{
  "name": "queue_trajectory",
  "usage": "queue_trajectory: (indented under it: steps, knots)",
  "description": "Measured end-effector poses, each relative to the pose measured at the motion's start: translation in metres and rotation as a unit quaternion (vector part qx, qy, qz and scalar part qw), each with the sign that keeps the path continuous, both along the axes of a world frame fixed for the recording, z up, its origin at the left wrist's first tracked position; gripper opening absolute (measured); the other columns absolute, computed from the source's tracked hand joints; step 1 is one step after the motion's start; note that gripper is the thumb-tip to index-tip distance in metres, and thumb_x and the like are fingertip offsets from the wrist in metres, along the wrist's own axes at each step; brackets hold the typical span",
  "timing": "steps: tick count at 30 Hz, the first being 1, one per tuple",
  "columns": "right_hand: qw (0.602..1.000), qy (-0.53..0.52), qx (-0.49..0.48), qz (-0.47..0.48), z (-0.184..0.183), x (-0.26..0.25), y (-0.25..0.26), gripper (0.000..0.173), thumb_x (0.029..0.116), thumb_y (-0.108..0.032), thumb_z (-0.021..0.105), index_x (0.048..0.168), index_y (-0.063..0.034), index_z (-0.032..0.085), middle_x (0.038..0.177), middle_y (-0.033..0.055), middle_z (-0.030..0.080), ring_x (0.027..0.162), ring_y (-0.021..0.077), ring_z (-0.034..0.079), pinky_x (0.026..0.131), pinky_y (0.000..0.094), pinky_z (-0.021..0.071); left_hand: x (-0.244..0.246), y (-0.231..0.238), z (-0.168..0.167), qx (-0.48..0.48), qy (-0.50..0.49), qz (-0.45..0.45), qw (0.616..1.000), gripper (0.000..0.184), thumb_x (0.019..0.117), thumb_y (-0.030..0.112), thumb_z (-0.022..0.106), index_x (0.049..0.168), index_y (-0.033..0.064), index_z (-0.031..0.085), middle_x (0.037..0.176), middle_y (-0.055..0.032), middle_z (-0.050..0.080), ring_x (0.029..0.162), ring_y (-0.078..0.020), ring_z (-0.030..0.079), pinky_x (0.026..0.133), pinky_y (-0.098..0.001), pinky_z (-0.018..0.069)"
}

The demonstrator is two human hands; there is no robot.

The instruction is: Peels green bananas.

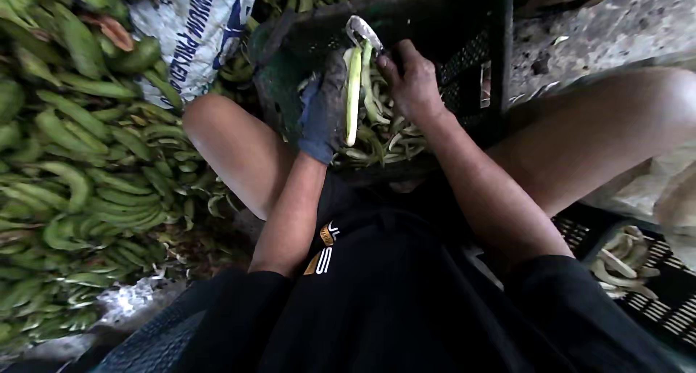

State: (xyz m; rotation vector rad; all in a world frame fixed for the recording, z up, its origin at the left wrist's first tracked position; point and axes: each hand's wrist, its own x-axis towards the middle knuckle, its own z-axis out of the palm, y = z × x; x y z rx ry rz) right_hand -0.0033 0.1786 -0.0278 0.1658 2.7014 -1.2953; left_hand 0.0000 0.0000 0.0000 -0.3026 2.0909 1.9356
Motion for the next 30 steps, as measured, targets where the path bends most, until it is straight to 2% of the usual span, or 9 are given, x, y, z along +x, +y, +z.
queue_trajectory:
  steps: [1,4,7,9,12,17,21,25,30]
  knots:
    - [1.000,-0.001,-0.006,-0.011,0.001,0.000,0.004,0.042,0.1077,-0.039,0.051,0.127,-0.0027,0.061,0.114,0.0160,0.069,0.104,0.0248,0.070,0.095,0.0433,0.0556,0.002,0.001,-0.002,0.101,-0.018,0.017,0.995,0.034,0.1116,0.025,0.038,0.130,0.0053,0.059,0.101,-0.0063,0.070,0.082,-0.0141,0.070,0.070,-0.0326,0.0627]
    - [0.999,0.022,-0.024,-0.013,0.005,0.006,0.006,0.042,0.1066,-0.039,0.053,0.126,-0.0027,0.062,0.113,0.0154,0.070,0.103,0.0222,0.069,0.095,0.0405,0.0554,-0.009,-0.005,-0.012,0.233,-0.045,0.063,0.969,0.037,0.1114,0.027,0.033,0.123,0.0048,0.061,0.094,-0.0105,0.070,0.077,-0.0204,0.069,0.066,-0.0389,0.0612]
    - [0.996,0.064,-0.039,0.050,0.004,0.017,0.004,0.042,0.1036,-0.036,0.060,0.128,-0.0019,0.062,0.121,0.0158,0.068,0.109,0.0220,0.068,0.099,0.0409,0.0554,-0.023,-0.021,-0.019,0.309,-0.021,0.075,0.948,0.033,0.1097,0.023,0.034,0.119,0.0027,0.059,0.097,-0.0122,0.068,0.086,-0.0221,0.068,0.079,-0.0445,0.0605]
    - [0.990,0.088,-0.031,0.102,0.004,0.025,0.001,0.040,0.1025,-0.033,0.063,0.126,0.0001,0.063,0.121,0.0180,0.067,0.109,0.0252,0.068,0.099,0.0427,0.0556,-0.028,-0.028,-0.022,0.358,-0.028,0.062,0.931,0.032,0.1091,0.024,0.031,0.112,0.0057,0.057,0.092,-0.0099,0.067,0.083,-0.0204,0.068,0.077,-0.0429,0.0608]
    - [0.991,0.069,-0.021,0.109,0.005,0.031,-0.007,0.037,0.1035,-0.029,0.060,0.125,0.0011,0.063,0.115,0.0185,0.068,0.105,0.0267,0.069,0.097,0.0432,0.0557,-0.031,-0.033,-0.024,0.412,-0.045,0.028,0.910,0.037,0.1104,0.029,0.029,0.114,0.0043,0.057,0.093,-0.0122,0.066,0.083,-0.0222,0.067,0.076,-0.0433,0.0607]
    - [0.983,0.065,-0.081,0.153,0.008,0.030,-0.002,0.034,0.1052,-0.022,0.057,0.130,0.0013,0.061,0.120,0.0164,0.068,0.109,0.0207,0.068,0.101,0.0365,0.0544,-0.028,-0.029,-0.021,0.383,-0.057,0.040,0.921,0.036,0.1102,0.028,0.031,0.112,0.0040,0.058,0.092,-0.0127,0.067,0.083,-0.0232,0.068,0.076,-0.0448,0.0606]
    - [0.969,0.100,-0.108,0.197,0.010,0.037,-0.006,0.029,0.1044,-0.021,0.059,0.124,0.0010,0.064,0.115,0.0153,0.068,0.101,0.0181,0.068,0.093,0.0341,0.0572,-0.034,-0.040,-0.032,0.348,-0.023,0.078,0.934,0.026,0.1097,0.022,0.037,0.117,0.0054,0.055,0.095,-0.0109,0.066,0.084,-0.0214,0.067,0.077,-0.0453,0.0607]
    - [0.974,0.050,-0.058,0.211,0.007,0.038,-0.007,0.032,0.1058,-0.024,0.057,0.127,-0.0013,0.064,0.125,0.0192,0.066,0.110,0.0271,0.068,0.099,0.0430,0.0556,-0.032,-0.035,-0.022,0.342,-0.044,0.072,0.936,0.030,0.1109,0.024,0.032,0.122,0.0074,0.055,0.100,-0.0090,0.065,0.089,-0.0186,0.066,0.079,-0.0411,0.0598]
    - [0.978,0.031,0.008,0.208,0.012,0.044,-0.014,0.043,0.1052,-0.037,0.057,0.132,-0.0035,0.060,0.131,0.0206,0.062,0.108,0.0330,0.069,0.093,0.0512,0.0571,-0.028,-0.027,-0.015,0.304,-0.063,0.121,0.943,0.025,0.1108,0.023,0.036,0.112,0.0080,0.056,0.090,-0.0062,0.065,0.079,-0.0158,0.066,0.071,-0.0366,0.0599]
